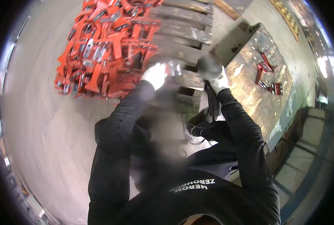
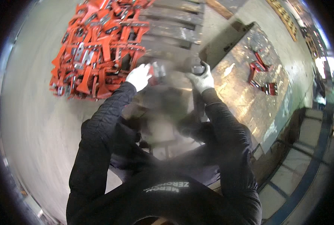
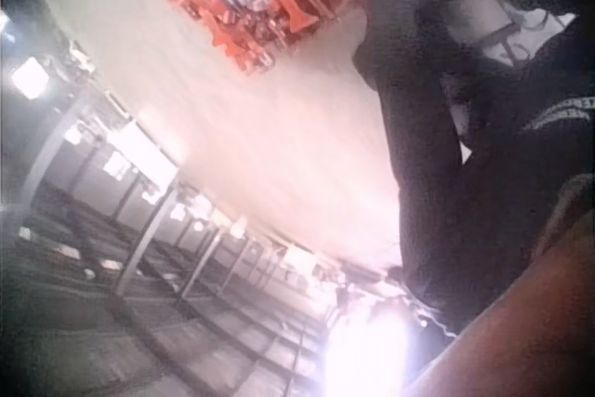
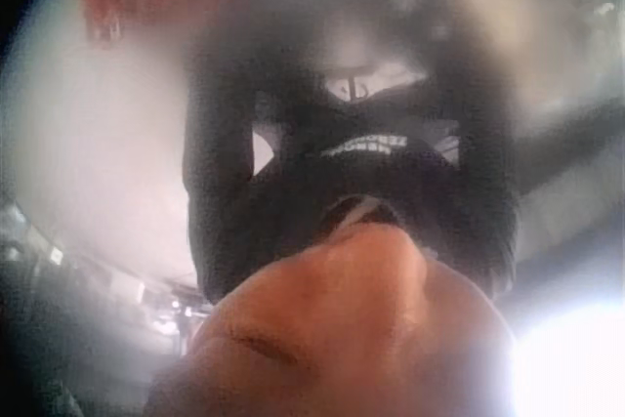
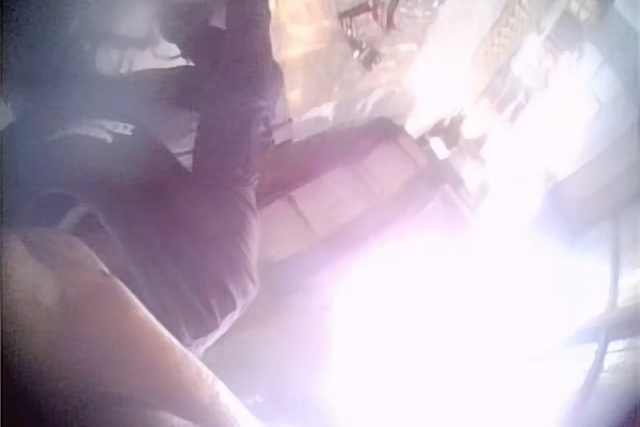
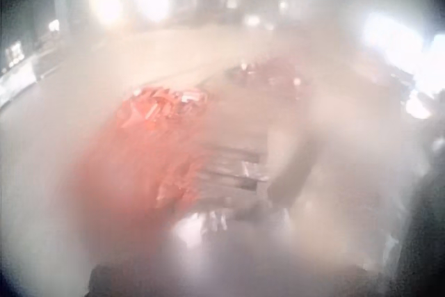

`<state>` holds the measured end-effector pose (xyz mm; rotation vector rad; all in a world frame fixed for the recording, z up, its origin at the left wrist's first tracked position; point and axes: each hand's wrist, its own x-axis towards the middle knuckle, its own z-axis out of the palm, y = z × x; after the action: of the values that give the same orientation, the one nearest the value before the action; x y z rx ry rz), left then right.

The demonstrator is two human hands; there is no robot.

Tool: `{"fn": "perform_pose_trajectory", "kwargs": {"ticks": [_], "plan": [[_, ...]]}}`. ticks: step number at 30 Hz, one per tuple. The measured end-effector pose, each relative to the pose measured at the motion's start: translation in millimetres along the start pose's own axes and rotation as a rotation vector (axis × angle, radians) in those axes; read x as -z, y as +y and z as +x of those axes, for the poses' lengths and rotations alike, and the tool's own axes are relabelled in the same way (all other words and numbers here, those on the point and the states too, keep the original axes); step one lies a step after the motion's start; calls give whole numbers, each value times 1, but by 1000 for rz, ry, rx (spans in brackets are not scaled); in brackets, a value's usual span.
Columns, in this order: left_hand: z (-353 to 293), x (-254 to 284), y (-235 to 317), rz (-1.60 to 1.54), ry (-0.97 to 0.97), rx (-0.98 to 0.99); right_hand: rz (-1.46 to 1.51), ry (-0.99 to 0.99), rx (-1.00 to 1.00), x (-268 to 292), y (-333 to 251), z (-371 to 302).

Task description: The person uses an angle grinder to smooth the edges of red metal parts. They pick up each part from a pile, grind the edges while holding it with a gloved hand, and place the finished part on a nearby table. The process is repeated for multiple parts.

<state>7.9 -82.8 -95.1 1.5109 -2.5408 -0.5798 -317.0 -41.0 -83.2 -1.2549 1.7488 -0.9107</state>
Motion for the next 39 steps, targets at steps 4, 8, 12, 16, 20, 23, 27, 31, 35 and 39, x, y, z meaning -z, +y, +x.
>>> {"fn": "perform_pose_trajectory", "kwargs": {"ticks": [4,8,12,16,20,23,27,31,35,39], "plan": [[-8,6,17,48,-1,1,164,89,-15,66,-51,-14],[-22,1,11,76,134,196,528,145,22,109,-144,-64],[7,16,44,173,-16,240,903,234,24,157,-142,-79],[38,64,113,206,-112,136,187,584,331,181,-114,-71],[106,70,219,31,-127,53,642,514,262,223,-79,-71],[157,32,266,-278,220,-163,1120,609,77,238,-102,-79],[185,-7,330,-1078,388,-17,1076,681,56,245,-90,-84],[165,-15,320,-909,109,-23,995,650,35,254,-86,-83],[101,-25,152,-899,234,110,1043,546,-17,225,-96,-77],[17,-5,-2,-710,934,737,1041,462,26,210,-97,-58]]}}
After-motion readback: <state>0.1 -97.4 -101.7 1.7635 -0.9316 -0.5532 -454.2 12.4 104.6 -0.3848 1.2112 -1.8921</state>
